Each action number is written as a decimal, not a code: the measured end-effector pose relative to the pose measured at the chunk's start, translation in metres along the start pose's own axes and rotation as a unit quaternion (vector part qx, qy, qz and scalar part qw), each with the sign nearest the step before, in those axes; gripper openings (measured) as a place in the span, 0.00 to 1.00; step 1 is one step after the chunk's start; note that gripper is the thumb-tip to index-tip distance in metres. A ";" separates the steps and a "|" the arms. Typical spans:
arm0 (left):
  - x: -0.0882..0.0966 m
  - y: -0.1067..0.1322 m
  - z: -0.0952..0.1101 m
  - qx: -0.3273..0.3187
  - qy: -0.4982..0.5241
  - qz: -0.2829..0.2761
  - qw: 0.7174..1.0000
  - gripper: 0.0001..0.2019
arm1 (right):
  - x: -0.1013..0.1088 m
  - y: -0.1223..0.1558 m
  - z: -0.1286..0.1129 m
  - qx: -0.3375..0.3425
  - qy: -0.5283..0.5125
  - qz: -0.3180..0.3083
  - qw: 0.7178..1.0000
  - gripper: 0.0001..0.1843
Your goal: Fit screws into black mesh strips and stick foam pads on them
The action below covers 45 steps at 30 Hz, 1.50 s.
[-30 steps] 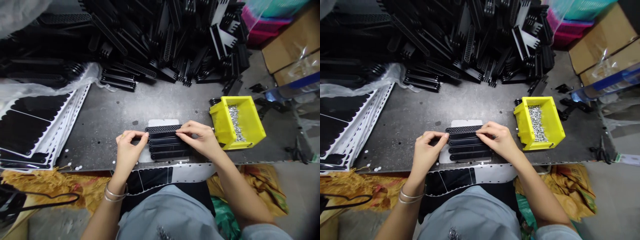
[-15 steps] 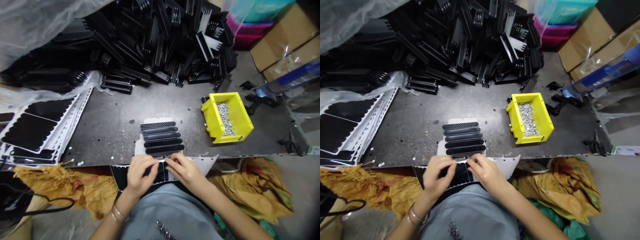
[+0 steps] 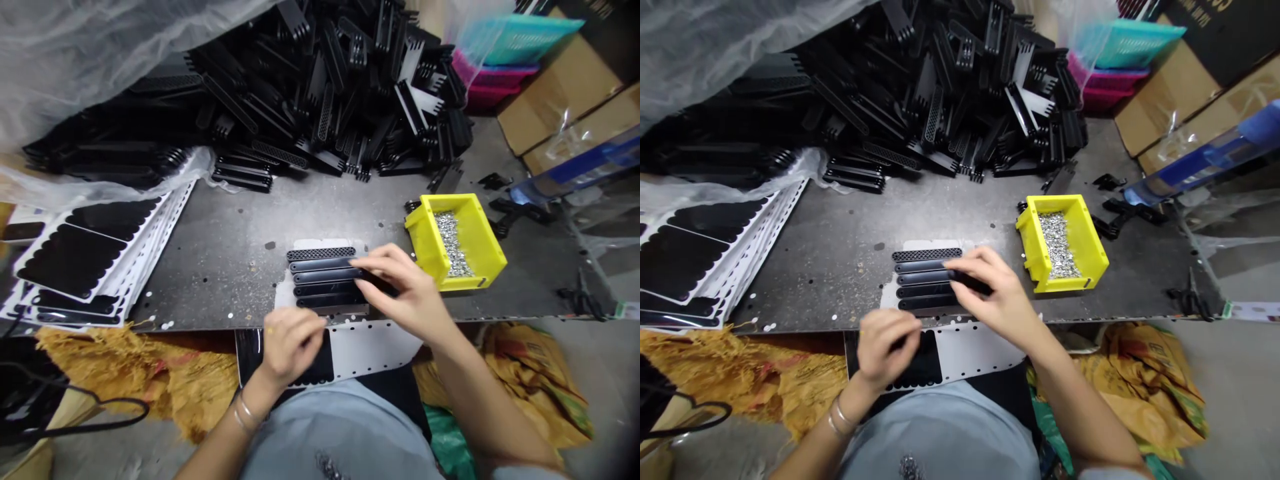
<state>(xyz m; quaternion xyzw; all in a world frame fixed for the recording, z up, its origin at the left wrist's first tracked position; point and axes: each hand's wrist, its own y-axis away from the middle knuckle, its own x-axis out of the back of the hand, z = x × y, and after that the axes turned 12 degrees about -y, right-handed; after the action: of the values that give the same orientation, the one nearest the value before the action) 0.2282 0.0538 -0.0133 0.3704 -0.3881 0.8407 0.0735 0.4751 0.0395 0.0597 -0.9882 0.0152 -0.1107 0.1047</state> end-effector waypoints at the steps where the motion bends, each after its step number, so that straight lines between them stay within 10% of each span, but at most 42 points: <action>1: 0.004 -0.015 -0.006 0.056 -0.025 0.010 0.998 0.12 | -0.011 -0.016 0.005 0.033 0.069 -0.019 0.997 0.15; 5: 0.009 -0.068 -0.042 0.249 -0.032 -0.082 0.964 0.09 | -0.052 -0.063 0.031 0.125 0.194 -0.101 0.968 0.10; 14: -0.002 -0.078 -0.060 0.291 0.058 -0.148 0.943 0.09 | -0.061 -0.078 0.044 0.115 0.184 -0.132 0.967 0.09; 25: -0.003 -0.082 -0.061 0.294 0.031 -0.148 0.944 0.08 | 0.006 -0.055 0.040 0.011 0.118 -0.061 0.991 0.08; 32: -0.004 -0.082 -0.063 0.289 0.022 -0.151 0.945 0.09 | 0.008 -0.058 0.052 0.042 0.079 -0.089 0.992 0.07; 38: 0.007 -0.086 -0.059 0.202 -0.007 -0.181 0.963 0.12 | 0.021 -0.042 0.052 0.028 0.178 0.041 0.983 0.11; 42: -0.005 -0.087 -0.035 0.032 -0.015 -0.286 0.958 0.58 | 0.021 -0.009 0.035 -0.003 0.164 0.089 0.982 0.16; 45: -0.018 -0.087 -0.017 -0.015 -0.066 -0.320 0.945 0.55 | 0.014 0.016 0.024 0.015 0.166 0.069 0.984 0.17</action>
<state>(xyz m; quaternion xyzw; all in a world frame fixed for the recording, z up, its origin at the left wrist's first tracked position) 0.2674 0.1284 0.0188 0.5286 -0.2657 0.7407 0.3183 0.4944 0.0284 0.0366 -0.9512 0.0984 -0.2656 0.1227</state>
